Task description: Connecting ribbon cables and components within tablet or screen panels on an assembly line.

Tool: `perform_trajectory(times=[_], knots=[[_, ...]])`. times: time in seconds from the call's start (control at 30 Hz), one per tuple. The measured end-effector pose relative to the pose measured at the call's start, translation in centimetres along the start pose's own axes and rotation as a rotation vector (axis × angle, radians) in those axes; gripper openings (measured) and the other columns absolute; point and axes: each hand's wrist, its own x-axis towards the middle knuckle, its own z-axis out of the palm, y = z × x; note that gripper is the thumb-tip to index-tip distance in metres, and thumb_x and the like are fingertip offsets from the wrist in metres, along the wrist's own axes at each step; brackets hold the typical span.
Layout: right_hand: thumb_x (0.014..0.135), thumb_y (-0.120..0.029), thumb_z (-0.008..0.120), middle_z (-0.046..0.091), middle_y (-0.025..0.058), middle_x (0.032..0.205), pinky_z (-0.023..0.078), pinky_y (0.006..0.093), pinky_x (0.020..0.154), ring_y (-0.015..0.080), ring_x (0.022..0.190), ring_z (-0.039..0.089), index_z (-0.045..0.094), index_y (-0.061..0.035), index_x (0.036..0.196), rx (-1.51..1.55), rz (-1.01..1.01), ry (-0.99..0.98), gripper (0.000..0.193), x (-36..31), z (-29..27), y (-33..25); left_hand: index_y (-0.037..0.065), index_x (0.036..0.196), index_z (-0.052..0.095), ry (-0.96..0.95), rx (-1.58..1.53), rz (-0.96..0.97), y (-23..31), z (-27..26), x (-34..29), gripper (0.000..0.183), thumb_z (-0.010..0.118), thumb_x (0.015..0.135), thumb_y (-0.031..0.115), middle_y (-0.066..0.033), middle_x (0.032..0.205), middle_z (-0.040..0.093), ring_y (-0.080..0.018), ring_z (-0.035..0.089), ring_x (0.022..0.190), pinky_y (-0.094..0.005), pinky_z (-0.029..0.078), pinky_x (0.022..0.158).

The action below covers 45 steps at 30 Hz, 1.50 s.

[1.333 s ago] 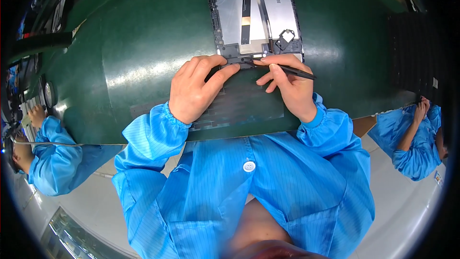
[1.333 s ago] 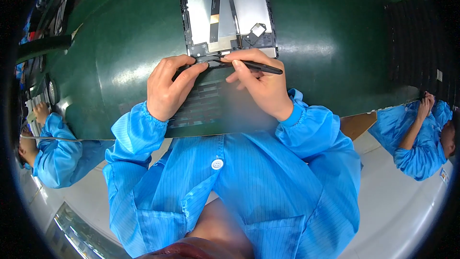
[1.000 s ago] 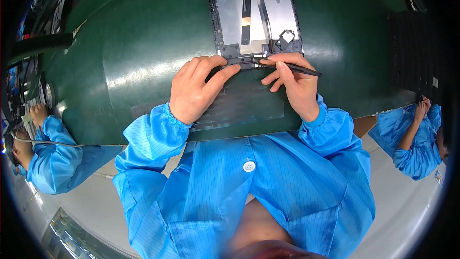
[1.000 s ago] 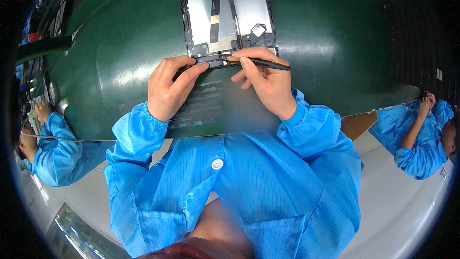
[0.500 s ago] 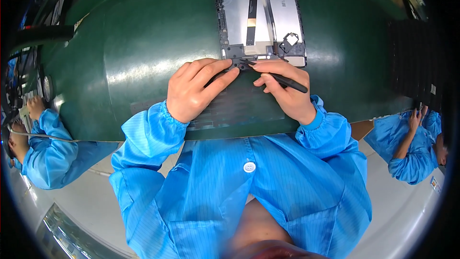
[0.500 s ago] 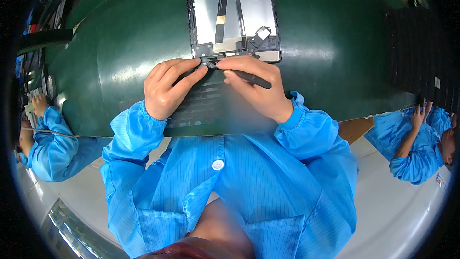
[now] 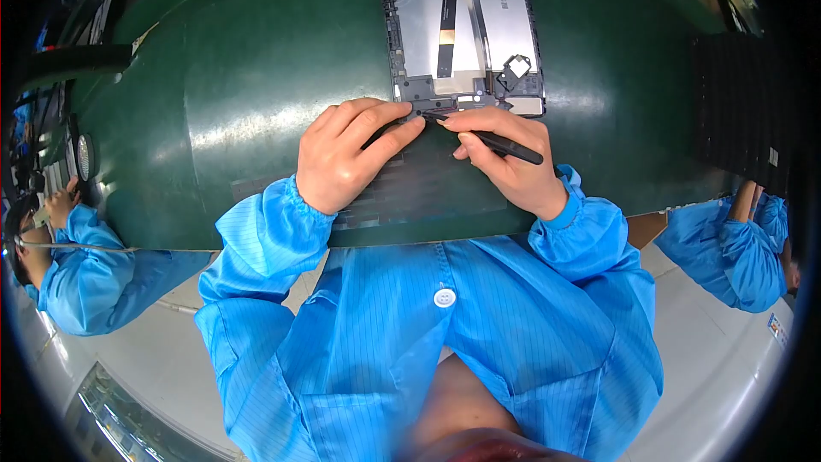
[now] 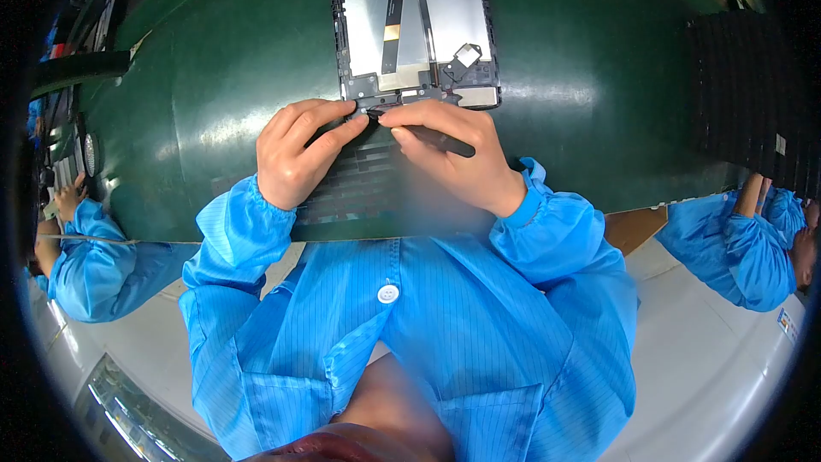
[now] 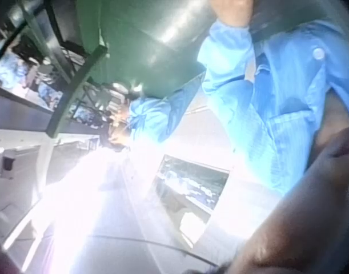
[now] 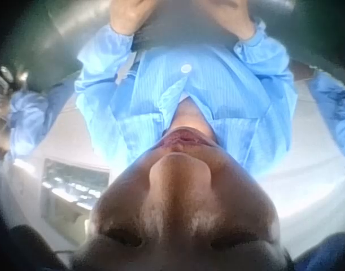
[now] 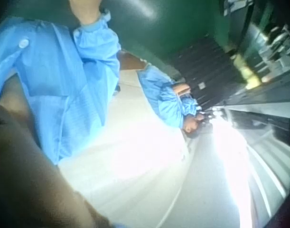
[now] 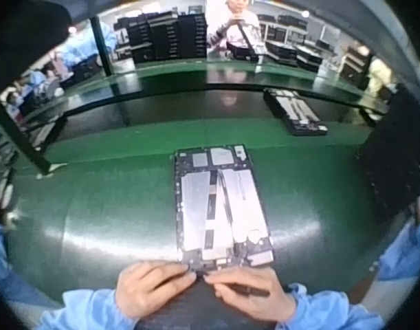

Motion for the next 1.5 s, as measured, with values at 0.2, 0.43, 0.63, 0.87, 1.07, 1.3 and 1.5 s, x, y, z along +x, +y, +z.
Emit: perform_trajectory(times=[0.2, 0.43, 0.63, 0.87, 1.07, 1.3, 1.5], knots=[[0.100, -0.009, 0.062, 0.071, 0.0087, 0.113, 0.056, 0.0242, 0.071, 0.0141, 0.090, 0.071, 0.067, -0.0025, 0.118, 0.224, 0.313, -0.090, 0.020, 0.4, -0.9, -1.2, 0.013, 0.110, 0.074, 0.037, 0.026, 0.035, 0.0, 0.2, -0.4, 0.042, 0.069, 0.068, 0.013, -0.0018, 0.109, 0.070, -0.0200, 0.067, 0.096, -0.0318, 0.054, 0.075], [0.103, -0.012, 0.057, 0.071, 0.0070, 0.094, 0.052, 0.0231, 0.058, 0.0117, 0.075, 0.067, 0.068, -0.0007, 0.114, 0.222, 0.352, -0.100, 0.019, -1.8, -3.1, -0.5, 0.015, 0.117, 0.071, -0.203, -0.085, 0.076, 3.7, 0.7, -3.0, 0.044, 0.081, 0.074, 0.019, -0.0020, 0.123, 0.066, -0.0199, 0.062, 0.108, -0.0336, 0.050, 0.082], [0.098, -0.016, 0.067, 0.068, 0.0072, 0.075, 0.051, 0.0260, 0.055, 0.0127, 0.065, 0.067, 0.066, -0.0002, 0.104, 0.026, 0.293, -0.125, 0.017, -1.4, -2.3, -0.5, 0.016, 0.122, 0.069, -0.246, -0.070, 0.153, 3.4, 0.6, -2.5, 0.045, 0.067, 0.077, 0.017, -0.0046, 0.126, 0.064, -0.0203, 0.061, 0.111, -0.0320, 0.048, 0.088], [0.093, -0.017, 0.073, 0.067, 0.0085, 0.072, 0.051, 0.0294, 0.056, 0.0166, 0.064, 0.068, 0.061, -0.0021, 0.096, -0.056, 0.242, -0.122, 0.020, -0.9, -1.8, -0.1, 0.018, 0.123, 0.069, -0.264, -0.065, 0.148, 3.4, 0.7, -2.6, 0.046, 0.065, 0.077, 0.016, -0.0037, 0.126, 0.063, -0.0199, 0.060, 0.112, -0.0325, 0.048, 0.089], [0.094, -0.016, 0.073, 0.067, 0.0072, 0.075, 0.052, 0.0282, 0.058, 0.0155, 0.066, 0.068, 0.060, -0.0016, 0.098, -0.073, 0.266, -0.151, 0.020, -1.1, -1.9, -0.2, 0.019, 0.123, 0.069, -0.272, -0.045, 0.152, 3.8, 0.8, -2.3, 0.046, 0.065, 0.077, 0.017, -0.0033, 0.126, 0.063, -0.0197, 0.060, 0.112, -0.0321, 0.047, 0.088], [0.100, -0.015, 0.064, 0.065, 0.0048, 0.089, 0.052, 0.0228, 0.058, 0.0125, 0.078, 0.070, 0.058, -0.0032, 0.102, 0.307, 0.268, -0.065, 0.014, 1.2, -4.2, -1.0, 0.021, 0.122, 0.070, -0.269, -0.035, 0.120, 4.7, 0.9, -2.3, 0.045, 0.065, 0.077, 0.017, -0.0022, 0.125, 0.063, -0.0195, 0.060, 0.111, -0.0325, 0.048, 0.088], [0.102, -0.025, 0.063, 0.068, 0.0085, 0.085, 0.053, 0.0238, 0.058, 0.0137, 0.075, 0.070, 0.058, -0.0024, 0.103, 0.169, 0.322, -0.139, 0.023, 5.9, -3.9, -1.2, 0.013, 0.104, 0.075, -0.046, -0.052, 0.082, 2.5, 0.2, -1.2, 0.035, 0.075, 0.069, 0.009, -0.0021, 0.104, 0.069, -0.0201, 0.066, 0.093, -0.0310, 0.053, 0.074]])
